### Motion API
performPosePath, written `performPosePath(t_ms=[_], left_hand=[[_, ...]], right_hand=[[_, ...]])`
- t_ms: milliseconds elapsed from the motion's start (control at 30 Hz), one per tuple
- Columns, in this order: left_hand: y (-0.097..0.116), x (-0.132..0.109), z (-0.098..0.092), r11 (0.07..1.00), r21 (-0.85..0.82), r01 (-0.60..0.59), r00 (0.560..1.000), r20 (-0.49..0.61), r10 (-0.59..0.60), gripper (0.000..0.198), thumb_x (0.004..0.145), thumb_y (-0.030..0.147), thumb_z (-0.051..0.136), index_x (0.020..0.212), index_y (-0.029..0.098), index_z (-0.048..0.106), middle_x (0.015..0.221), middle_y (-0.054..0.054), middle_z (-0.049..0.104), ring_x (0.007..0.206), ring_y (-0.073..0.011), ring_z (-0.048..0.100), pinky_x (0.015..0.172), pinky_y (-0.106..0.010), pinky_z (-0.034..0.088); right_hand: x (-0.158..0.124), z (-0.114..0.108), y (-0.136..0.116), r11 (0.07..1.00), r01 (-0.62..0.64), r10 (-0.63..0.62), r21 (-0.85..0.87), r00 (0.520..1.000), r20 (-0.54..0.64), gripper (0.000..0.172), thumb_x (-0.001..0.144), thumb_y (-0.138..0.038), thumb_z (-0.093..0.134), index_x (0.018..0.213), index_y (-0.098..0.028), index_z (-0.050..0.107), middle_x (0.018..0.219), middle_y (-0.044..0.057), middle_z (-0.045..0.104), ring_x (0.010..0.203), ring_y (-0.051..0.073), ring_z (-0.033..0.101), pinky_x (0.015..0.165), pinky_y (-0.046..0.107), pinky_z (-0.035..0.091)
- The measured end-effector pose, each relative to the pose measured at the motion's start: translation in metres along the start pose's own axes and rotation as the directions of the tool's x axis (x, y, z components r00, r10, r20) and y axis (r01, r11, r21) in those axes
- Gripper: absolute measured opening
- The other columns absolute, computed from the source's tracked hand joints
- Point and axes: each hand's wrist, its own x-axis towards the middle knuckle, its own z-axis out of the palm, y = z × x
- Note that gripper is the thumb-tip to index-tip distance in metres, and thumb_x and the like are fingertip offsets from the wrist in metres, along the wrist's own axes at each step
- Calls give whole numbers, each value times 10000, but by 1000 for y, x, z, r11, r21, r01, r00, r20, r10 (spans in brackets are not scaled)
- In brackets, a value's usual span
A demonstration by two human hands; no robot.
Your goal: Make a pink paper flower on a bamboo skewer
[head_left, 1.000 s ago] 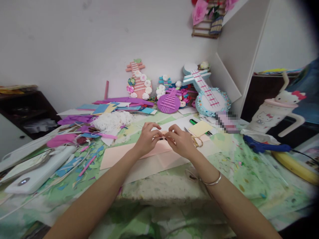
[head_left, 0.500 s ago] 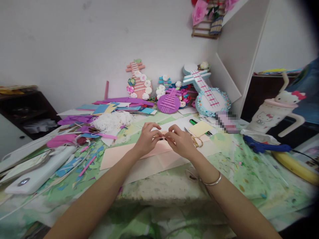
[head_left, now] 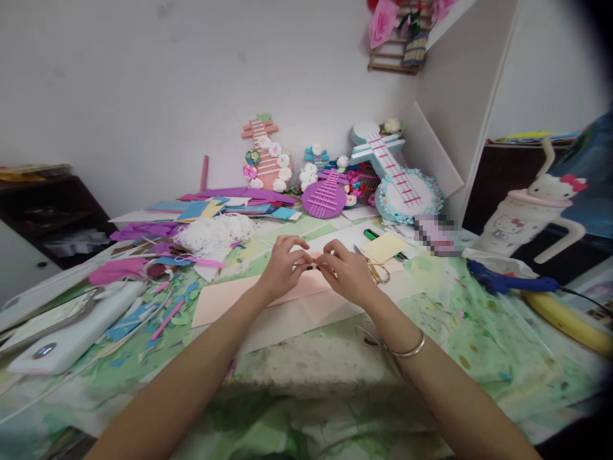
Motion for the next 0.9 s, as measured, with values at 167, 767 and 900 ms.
performPosePath(t_ms=[167, 767, 900], left_hand=[[0, 0, 0, 1000, 4, 7, 1000, 6, -7, 136, 804, 115, 534, 775, 197, 639, 993, -64, 562, 1010, -219, 451, 901, -424, 377], [4, 0, -2, 1000, -4, 14, 1000, 19, -14, 97, 781, 117, 550, 756, 184, 615, 1000, -69, 562, 1008, -223, 453, 905, -430, 374], [4, 0, -2, 1000, -3, 17, 1000, 18, -17, 99, 773, 110, 552, 753, 185, 612, 1000, -68, 562, 1009, -224, 453, 905, -429, 373]], right_hand=[[0, -2, -1, 1000, -2, 2, -4, 1000, 1, 232, 894, -269, 415, 928, -218, 639, 969, 34, 572, 594, 67, 461, 476, 229, 172], [1, -4, -3, 1000, 12, -12, 18, 1000, 11, 246, 898, -272, 410, 944, -219, 647, 956, 40, 563, 605, 69, 459, 482, 225, 185], [1, -3, -3, 1000, 9, -9, 22, 1000, 15, 249, 898, -270, 410, 936, -220, 651, 960, 37, 564, 620, 74, 470, 489, 223, 194]])
